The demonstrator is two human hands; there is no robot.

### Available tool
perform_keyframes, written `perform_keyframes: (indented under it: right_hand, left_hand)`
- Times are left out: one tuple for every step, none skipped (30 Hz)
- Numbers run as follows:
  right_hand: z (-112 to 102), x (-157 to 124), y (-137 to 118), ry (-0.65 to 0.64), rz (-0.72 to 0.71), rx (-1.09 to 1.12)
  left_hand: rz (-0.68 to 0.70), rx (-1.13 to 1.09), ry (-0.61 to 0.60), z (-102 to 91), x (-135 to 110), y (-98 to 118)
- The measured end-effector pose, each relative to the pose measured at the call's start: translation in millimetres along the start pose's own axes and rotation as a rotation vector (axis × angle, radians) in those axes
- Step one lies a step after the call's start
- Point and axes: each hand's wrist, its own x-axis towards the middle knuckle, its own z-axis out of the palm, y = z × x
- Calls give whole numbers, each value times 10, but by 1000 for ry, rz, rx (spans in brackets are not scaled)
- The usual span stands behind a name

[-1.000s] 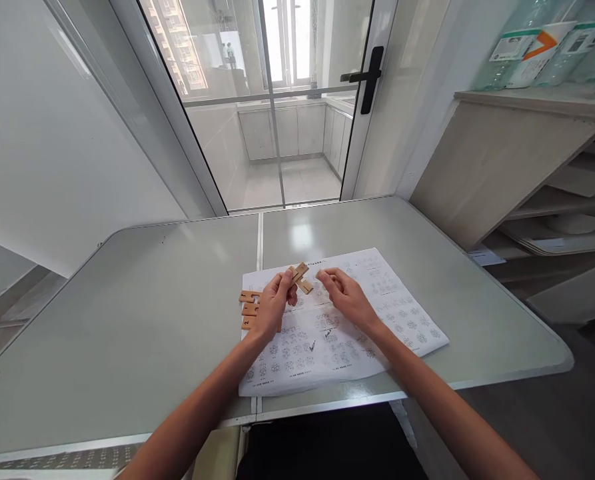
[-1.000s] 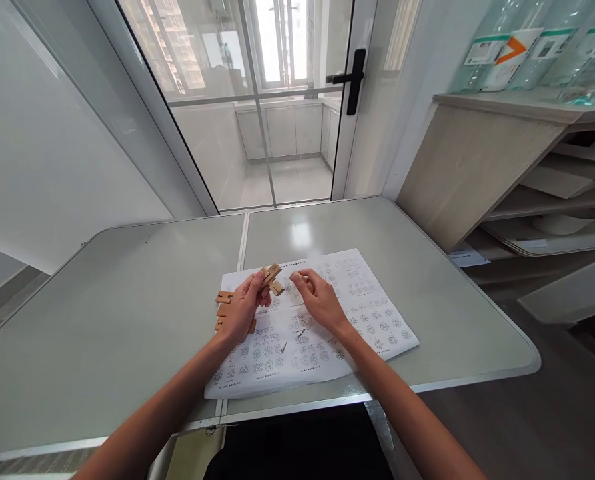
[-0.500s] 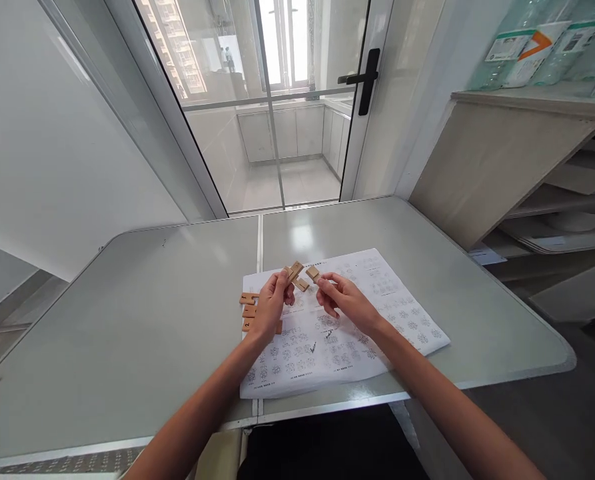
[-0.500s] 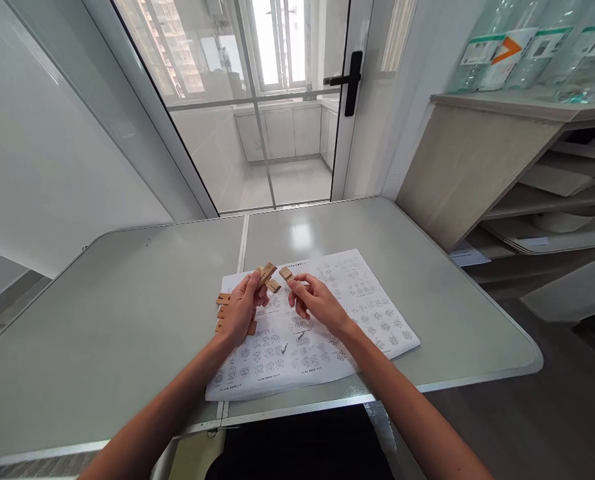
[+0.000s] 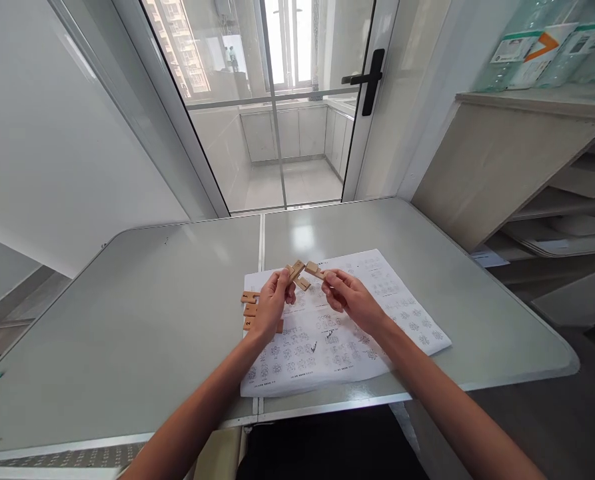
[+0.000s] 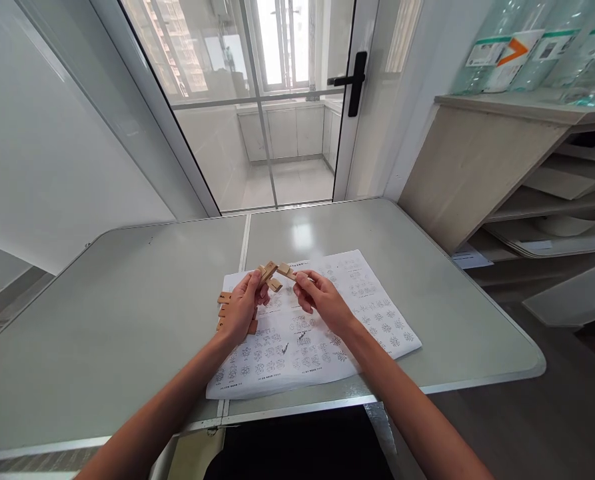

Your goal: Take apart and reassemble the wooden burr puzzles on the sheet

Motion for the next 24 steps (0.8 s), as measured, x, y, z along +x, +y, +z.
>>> perform_keyframes:
  right_hand:
    - [-9,-2,-14,-23,31,24]
    - [-18,-6,-27,-56,63,53]
    - [-28,-8,-37,-92,97,86]
    - [-38,-10,-41,-128,131,117]
    - [-48,-9,-39,-158,166,142]
    - [-59,-7,-30,-180,195,163]
    - [-71,-2,-16,-196,216,174]
    - [-82,4,4,-205,231,179]
    - [-92,11,25,-211,237,182]
    - [-100,18,46,-212,237,184]
    - [-105,24,65,-208,235,187]
    - [-107,29,81,-198,234,190]
    - [-106,32,94,-186,234,196]
    - [-101,35,102,-174,233,206]
    - [-94,38,107,-166,232,217]
    - [-86,39,108,-161,232,228]
    - [-76,40,105,-157,233,234]
    - [-66,41,100,-151,233,234]
    - [-56,40,93,-145,229,229]
    - [-47,39,83,-146,221,215]
    - [-38,35,73,-156,204,196]
    - [-29,31,63,-173,179,173]
    - [-21,25,54,-194,151,145]
    - [-13,19,45,-213,126,115]
  left_hand:
    - [-1,-2,-10,-1,-6,3]
    - [-4,0,-28,0,-15,4]
    - [-10,2,-53,3,-26,3]
    - [-17,6,-85,8,-39,1]
    - [-27,11,-123,15,-53,-3]
    - [-36,15,-162,24,-67,-8]
    - [-43,16,-200,33,-79,-14]
    - [-47,16,-234,41,-88,-20]
    - [-48,16,-261,48,-94,-26]
    - [-46,18,-276,53,-97,-33]
    - [-45,23,-280,57,-97,-40]
    - [-45,30,-276,58,-94,-48]
    - [-45,39,-264,59,-90,-57]
    - [-48,47,-249,58,-84,-68]
    - [-54,52,-234,57,-78,-79]
    - [-60,55,-217,55,-71,-91]
    - [-66,56,-199,54,-65,-103]
    - [-70,54,-180,52,-60,-114]
    - [-74,51,-164,50,-55,-123]
    - [-76,46,-152,49,-51,-129]
    - [-77,40,-142,49,-49,-131]
    - [-78,35,-137,49,-49,-130]
    - [-76,32,-137,51,-50,-126]
    - [-71,32,-139,54,-53,-119]
